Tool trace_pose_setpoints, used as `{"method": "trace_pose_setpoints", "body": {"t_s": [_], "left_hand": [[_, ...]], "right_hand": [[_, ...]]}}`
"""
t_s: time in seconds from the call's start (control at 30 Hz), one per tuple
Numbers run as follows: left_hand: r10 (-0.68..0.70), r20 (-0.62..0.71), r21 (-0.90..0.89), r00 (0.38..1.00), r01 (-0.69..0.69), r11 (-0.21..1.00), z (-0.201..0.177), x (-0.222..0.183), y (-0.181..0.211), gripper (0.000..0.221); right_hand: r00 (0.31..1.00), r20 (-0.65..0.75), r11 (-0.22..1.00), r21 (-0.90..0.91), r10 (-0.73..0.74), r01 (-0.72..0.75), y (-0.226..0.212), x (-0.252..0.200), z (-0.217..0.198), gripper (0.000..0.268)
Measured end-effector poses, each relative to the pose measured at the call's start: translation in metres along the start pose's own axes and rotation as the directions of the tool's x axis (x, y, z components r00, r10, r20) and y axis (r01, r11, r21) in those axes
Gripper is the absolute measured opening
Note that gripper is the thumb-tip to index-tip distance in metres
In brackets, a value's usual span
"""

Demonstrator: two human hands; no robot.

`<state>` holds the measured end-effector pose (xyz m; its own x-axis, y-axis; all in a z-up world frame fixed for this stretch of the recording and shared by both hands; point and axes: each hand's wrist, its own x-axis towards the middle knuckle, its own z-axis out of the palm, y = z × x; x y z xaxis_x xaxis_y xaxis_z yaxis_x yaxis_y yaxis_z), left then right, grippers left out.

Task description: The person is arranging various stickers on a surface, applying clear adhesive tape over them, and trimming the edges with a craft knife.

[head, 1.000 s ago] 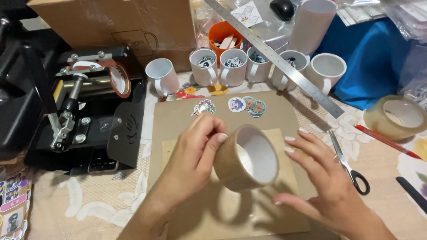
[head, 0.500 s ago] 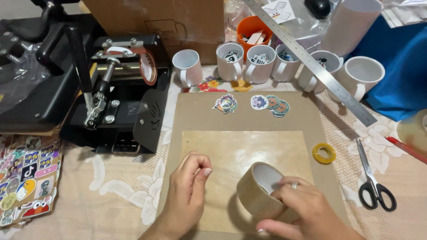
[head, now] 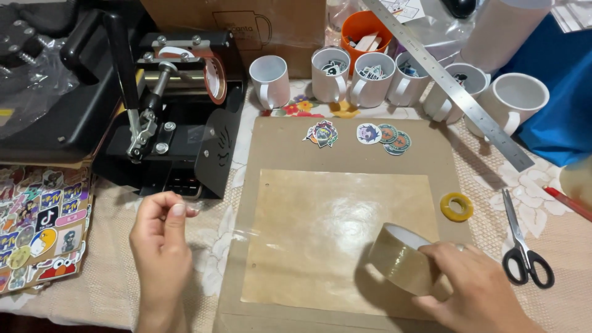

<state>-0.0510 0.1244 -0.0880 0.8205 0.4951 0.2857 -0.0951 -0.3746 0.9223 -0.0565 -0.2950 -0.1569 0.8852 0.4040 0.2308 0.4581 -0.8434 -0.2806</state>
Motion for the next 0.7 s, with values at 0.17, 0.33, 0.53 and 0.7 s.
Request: {"method": "trace_pose_setpoints", "body": {"t_s": [0.17,0.33,0.53,0.7], "left_hand": [[-0.019,-0.016,-0.034,1.0,0.018,0.999,-0.017,-0.006,0.006,0.007],[0.003,0.217,-0.101,0.976,0.019,0.995,-0.015,-0.007,0.008,0.009],[-0.063,0.385,-0.219,0.921,0.158,0.963,0.042,-0.011,0.004,0.009],[-0.15,0.462,-0.204,0.874,0.27,0.941,0.081,-0.008,-0.015,0.011]], "right_hand": [[0.989,-0.145,0.999,0.036,0.024,-0.019,0.0,0.002,-0.013,0.051],[0.924,-0.139,0.636,0.761,0.355,-0.13,0.025,0.03,-0.001,0.046],[0.694,0.125,0.153,0.934,0.709,-0.324,0.062,0.039,0.032,0.035],[0.663,-0.059,0.291,0.925,0.746,-0.246,0.086,0.03,0.026,0.037]]}}
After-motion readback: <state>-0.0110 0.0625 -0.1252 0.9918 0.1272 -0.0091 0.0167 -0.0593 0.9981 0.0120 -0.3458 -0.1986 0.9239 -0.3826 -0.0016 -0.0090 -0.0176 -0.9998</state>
